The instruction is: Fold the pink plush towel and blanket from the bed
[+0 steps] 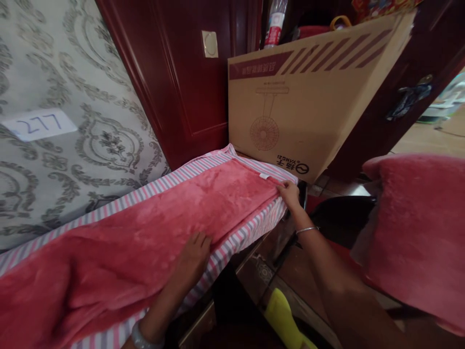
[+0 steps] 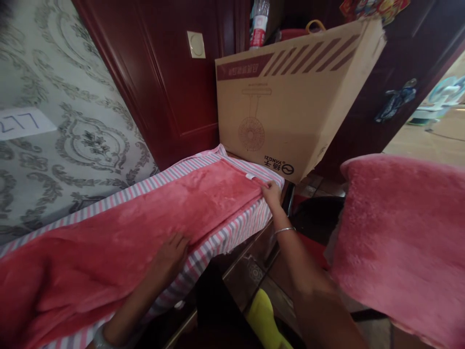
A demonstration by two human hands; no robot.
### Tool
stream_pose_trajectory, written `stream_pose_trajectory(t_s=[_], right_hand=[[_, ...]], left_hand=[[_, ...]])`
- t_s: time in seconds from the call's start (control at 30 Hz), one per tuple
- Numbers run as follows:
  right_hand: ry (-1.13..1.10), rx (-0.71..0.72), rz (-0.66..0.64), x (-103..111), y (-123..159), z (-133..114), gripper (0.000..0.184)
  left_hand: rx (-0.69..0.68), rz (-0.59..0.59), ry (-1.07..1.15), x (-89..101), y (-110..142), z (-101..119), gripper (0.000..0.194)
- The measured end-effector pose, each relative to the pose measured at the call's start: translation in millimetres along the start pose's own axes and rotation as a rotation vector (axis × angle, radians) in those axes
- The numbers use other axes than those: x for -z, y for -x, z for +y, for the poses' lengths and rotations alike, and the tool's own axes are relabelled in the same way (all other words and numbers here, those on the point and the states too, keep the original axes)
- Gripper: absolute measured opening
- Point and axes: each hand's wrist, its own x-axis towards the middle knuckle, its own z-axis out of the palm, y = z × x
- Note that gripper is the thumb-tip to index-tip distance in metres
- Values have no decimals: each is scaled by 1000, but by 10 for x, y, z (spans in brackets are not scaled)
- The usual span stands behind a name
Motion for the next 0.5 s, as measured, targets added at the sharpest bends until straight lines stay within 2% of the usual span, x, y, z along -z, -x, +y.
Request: stream_pose_trajectory(t_s=[0.13, 0.27, 0.37, 0.5], right_hand=[[-55, -8, 19, -8, 24, 57, 25], [-72, -17, 8, -62, 47, 125, 29], [-66, -17, -2, -89, -7, 145, 33], [-60, 0, -23, -115, -123, 105, 30]], left_hand=[[-28, -21, 15, 10, 47, 37, 39], [-37, -31, 69, 136, 94, 81, 30], [-13, -12, 48, 196, 159, 74, 29], [50, -73, -15, 180, 234, 31, 36]])
